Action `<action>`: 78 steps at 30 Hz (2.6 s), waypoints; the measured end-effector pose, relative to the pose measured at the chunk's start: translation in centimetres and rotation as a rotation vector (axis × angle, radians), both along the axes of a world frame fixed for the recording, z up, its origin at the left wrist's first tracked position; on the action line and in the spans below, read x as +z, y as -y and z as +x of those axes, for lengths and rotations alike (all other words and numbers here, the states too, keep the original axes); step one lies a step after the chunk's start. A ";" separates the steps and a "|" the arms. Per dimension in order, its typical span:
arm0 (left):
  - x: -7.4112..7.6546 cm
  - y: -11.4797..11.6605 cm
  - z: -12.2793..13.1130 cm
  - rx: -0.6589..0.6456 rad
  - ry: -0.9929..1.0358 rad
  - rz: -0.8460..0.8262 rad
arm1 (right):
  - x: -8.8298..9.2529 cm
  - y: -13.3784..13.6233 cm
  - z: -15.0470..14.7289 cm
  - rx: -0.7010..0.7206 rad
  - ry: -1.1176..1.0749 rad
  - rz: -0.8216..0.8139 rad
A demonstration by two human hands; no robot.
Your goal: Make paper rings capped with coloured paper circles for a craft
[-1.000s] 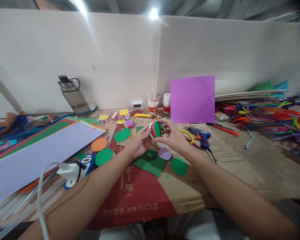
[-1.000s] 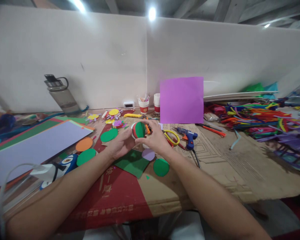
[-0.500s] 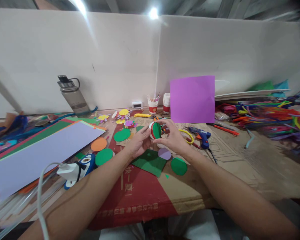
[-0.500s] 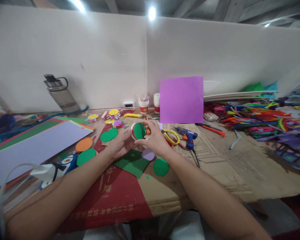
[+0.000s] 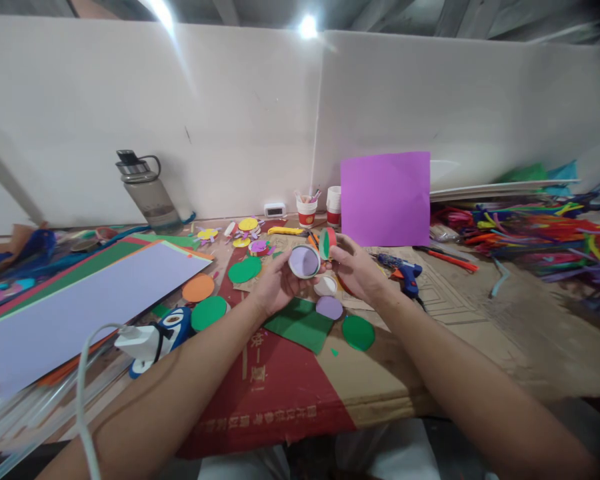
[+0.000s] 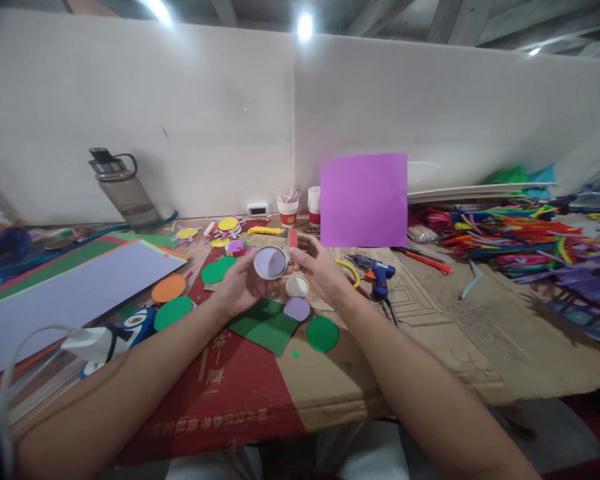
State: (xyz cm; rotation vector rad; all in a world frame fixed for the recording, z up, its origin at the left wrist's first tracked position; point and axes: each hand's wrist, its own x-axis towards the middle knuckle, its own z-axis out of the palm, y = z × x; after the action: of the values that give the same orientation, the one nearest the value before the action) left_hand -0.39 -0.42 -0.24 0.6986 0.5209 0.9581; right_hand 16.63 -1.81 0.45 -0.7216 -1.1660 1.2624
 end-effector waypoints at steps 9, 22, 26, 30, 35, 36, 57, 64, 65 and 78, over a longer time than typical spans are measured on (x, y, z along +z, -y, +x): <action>0.4 -0.3 0.1 0.117 0.005 -0.055 | 0.6 0.0 0.7 0.138 -0.271 -0.268; 0.4 -0.3 0.2 0.275 0.011 -0.069 | 0.1 -0.5 0.5 0.115 -0.216 -0.406; 0.1 -0.2 0.3 0.309 -0.044 0.013 | -0.1 -0.8 0.6 0.065 -0.183 -0.357; -0.1 -0.3 0.4 0.299 -0.070 0.068 | -0.1 -0.9 0.7 0.062 -0.159 -0.336; 0.0 -0.3 0.4 0.302 -0.091 0.061 | -0.1 -0.8 0.6 0.046 -0.201 -0.384; 0.1 -0.3 0.4 0.309 -0.084 0.046 | -0.1 -0.7 0.6 0.041 -0.208 -0.389; -0.2 -0.4 0.2 0.319 -0.019 0.086 | 0.0 -0.7 0.6 0.040 -0.199 -0.387; 0.3 -0.8 -0.3 0.242 0.090 -0.018 | 0.2 -0.6 0.6 0.032 -0.211 -0.398; 0.3 -0.8 -0.3 0.236 0.092 -0.019 | 0.2 -0.6 0.6 0.033 -0.205 -0.392; -0.3 -0.8 0.2 0.232 0.127 0.029 | 0.1 0.0 0.0 -0.011 -0.083 -0.257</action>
State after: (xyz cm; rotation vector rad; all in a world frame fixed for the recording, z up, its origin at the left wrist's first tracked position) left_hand -0.17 0.42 -0.56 0.6070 0.4836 1.2207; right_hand 16.68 -1.77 0.59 -0.8543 -0.9404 1.4353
